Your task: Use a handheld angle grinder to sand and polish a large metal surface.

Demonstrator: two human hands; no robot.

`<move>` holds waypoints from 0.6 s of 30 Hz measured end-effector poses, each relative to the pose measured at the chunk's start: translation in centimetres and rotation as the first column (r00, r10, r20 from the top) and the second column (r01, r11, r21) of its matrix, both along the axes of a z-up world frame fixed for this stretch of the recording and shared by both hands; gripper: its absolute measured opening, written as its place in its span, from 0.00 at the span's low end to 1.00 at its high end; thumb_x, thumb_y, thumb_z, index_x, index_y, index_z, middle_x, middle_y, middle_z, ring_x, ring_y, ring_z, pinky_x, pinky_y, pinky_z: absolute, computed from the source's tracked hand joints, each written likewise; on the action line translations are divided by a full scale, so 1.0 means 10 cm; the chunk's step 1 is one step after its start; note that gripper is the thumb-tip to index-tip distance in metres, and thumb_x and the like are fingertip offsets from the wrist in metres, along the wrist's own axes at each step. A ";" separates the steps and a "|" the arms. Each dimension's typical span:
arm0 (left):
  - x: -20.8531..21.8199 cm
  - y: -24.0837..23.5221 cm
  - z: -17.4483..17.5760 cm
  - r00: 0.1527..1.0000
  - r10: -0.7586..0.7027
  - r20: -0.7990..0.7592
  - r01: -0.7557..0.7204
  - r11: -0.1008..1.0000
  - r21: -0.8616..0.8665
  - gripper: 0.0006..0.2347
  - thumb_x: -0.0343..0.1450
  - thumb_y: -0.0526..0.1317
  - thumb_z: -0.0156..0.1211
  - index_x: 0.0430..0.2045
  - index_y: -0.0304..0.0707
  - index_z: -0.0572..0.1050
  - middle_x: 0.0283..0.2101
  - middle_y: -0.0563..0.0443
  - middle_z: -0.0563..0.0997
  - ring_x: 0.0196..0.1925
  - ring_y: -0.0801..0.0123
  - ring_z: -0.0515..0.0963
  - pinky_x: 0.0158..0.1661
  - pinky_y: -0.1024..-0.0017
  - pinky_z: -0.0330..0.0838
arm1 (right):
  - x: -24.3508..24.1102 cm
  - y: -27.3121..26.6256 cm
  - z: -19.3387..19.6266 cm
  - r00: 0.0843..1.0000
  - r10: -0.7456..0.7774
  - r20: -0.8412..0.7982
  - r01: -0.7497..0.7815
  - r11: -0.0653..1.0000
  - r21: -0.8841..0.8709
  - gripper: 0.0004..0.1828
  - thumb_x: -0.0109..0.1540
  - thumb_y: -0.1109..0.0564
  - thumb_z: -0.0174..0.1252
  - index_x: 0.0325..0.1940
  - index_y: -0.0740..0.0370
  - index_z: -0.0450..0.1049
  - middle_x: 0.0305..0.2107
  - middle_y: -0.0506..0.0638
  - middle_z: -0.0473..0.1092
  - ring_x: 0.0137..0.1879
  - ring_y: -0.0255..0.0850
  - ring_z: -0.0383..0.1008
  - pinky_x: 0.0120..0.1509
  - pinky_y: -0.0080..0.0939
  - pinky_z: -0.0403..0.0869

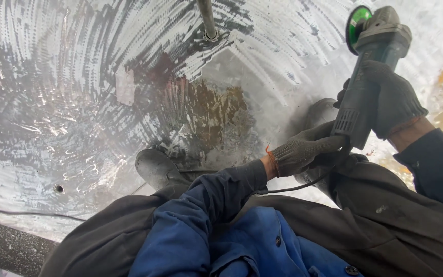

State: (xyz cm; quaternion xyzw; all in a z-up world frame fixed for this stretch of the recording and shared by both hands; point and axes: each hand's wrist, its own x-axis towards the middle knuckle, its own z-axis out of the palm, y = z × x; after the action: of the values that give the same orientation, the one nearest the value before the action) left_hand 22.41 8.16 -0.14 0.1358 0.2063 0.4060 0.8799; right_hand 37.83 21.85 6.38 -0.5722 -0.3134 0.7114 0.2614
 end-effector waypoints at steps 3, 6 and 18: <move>0.01 -0.03 -0.03 0.998 0.002 0.063 0.011 0.980 -0.197 0.25 0.77 0.40 0.59 0.70 0.38 0.62 0.59 0.49 0.75 0.55 0.72 0.77 0.55 0.72 0.75 | 0.02 0.01 -0.09 0.999 -0.051 -0.005 0.051 0.998 -0.033 0.27 0.70 0.45 0.56 0.63 0.68 0.63 0.42 0.54 0.71 0.46 0.44 0.78 0.53 0.51 0.81; 0.08 -0.07 -0.15 0.983 0.001 0.181 0.043 0.970 -0.240 0.20 0.78 0.41 0.57 0.66 0.38 0.65 0.53 0.50 0.79 0.51 0.74 0.80 0.50 0.76 0.78 | -0.04 0.04 -0.09 0.999 -0.036 0.026 0.037 0.999 -0.032 0.27 0.70 0.45 0.57 0.62 0.69 0.63 0.41 0.54 0.70 0.44 0.45 0.78 0.52 0.52 0.81; -0.15 0.11 -0.50 0.992 -0.071 -0.104 0.045 0.970 -0.238 0.22 0.75 0.49 0.62 0.60 0.34 0.71 0.50 0.52 0.81 0.49 0.80 0.81 0.50 0.81 0.78 | -0.55 0.53 -0.29 0.697 0.413 0.586 -0.532 0.846 0.036 0.34 0.60 0.40 0.65 0.56 0.70 0.69 0.40 0.60 0.74 0.43 0.49 0.80 0.47 0.49 0.80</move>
State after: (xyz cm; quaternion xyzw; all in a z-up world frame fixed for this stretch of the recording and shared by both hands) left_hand 20.93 9.23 -5.10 0.0590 0.2976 0.3447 0.8883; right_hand 32.30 27.19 3.46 -0.6236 -0.5831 0.5202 0.0227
